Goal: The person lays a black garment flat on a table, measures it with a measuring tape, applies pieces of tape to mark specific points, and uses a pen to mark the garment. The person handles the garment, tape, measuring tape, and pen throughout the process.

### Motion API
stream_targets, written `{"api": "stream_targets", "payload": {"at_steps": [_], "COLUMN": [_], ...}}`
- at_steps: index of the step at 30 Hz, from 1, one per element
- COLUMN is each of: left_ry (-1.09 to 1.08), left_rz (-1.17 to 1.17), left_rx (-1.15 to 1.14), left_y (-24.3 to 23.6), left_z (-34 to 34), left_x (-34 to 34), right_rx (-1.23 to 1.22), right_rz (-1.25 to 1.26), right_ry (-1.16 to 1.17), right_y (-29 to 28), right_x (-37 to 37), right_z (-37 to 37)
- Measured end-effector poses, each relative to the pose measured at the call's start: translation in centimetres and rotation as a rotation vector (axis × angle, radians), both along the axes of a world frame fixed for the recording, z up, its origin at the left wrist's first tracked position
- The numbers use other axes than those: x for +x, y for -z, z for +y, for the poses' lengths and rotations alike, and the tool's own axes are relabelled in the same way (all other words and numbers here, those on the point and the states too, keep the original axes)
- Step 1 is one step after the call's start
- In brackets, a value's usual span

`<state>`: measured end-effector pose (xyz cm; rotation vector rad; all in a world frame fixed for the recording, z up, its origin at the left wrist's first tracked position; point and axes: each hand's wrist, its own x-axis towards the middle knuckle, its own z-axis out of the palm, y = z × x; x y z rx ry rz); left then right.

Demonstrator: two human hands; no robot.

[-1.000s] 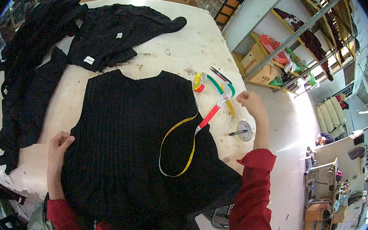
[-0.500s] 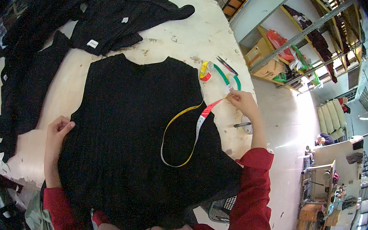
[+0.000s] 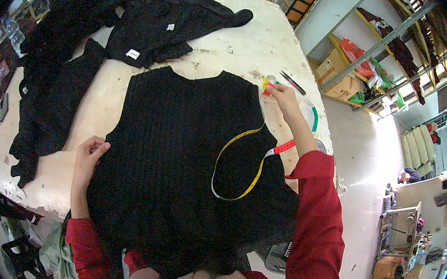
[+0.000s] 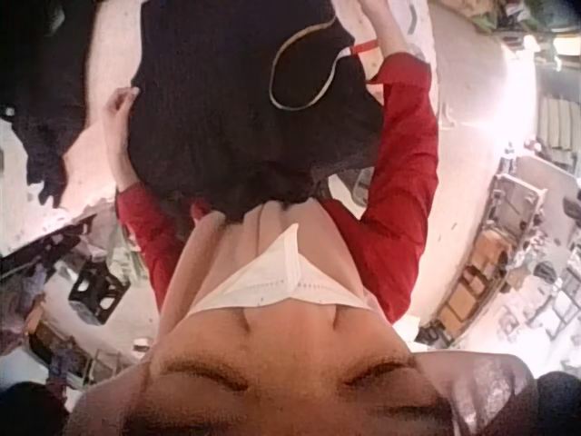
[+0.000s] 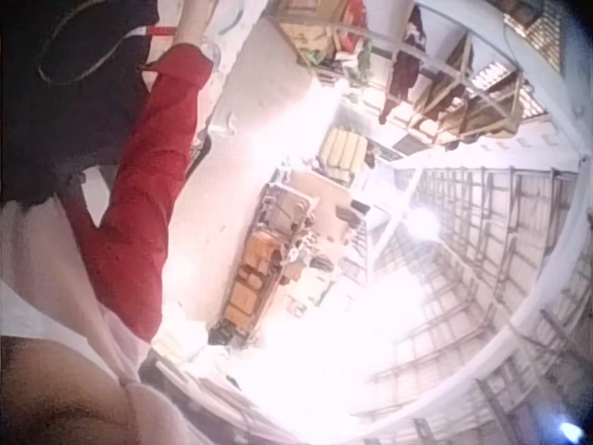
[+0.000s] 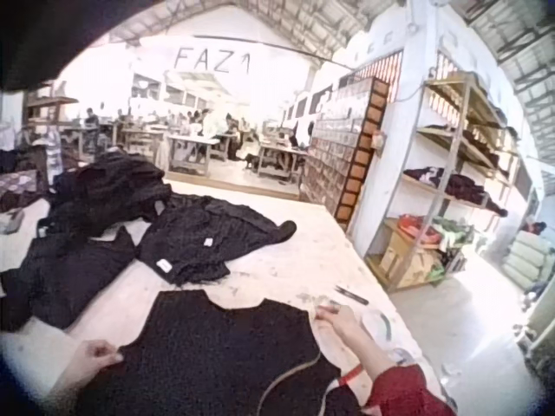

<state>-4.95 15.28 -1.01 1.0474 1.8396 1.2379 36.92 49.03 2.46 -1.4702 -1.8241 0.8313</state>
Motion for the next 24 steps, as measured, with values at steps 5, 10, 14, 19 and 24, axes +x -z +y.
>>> {"api": "stream_targets", "payload": {"at_steps": [5,10,14,19,24], "left_ry": [-0.133,0.2,0.716,0.883,0.283], "left_rz": [0.004,0.481,0.515,0.539,0.579], "left_rx": [-0.002,0.157,0.181,0.1,0.132], "left_y": [-1.3,-5.6,-9.8,-4.4,-3.9], "left_z": [-1.9,-2.2,-3.3,-4.0,-3.6], "left_x": [-0.2,4.8,12.9,15.4,17.5], "right_rx": [0.05,0.332,0.523,0.459,0.398], "right_rz": [0.119,-0.373,-0.237,-0.248,-0.284], "right_ry": [-0.526,-1.069,-0.992,-0.876,-0.854], "right_y": [-6.5,-5.9,-4.1,-5.9,-5.9], "right_x": [-4.6,-4.4,-3.5,-2.0,-0.2], "right_z": [-9.5,-23.6,-27.5,-26.8,-25.7]}}
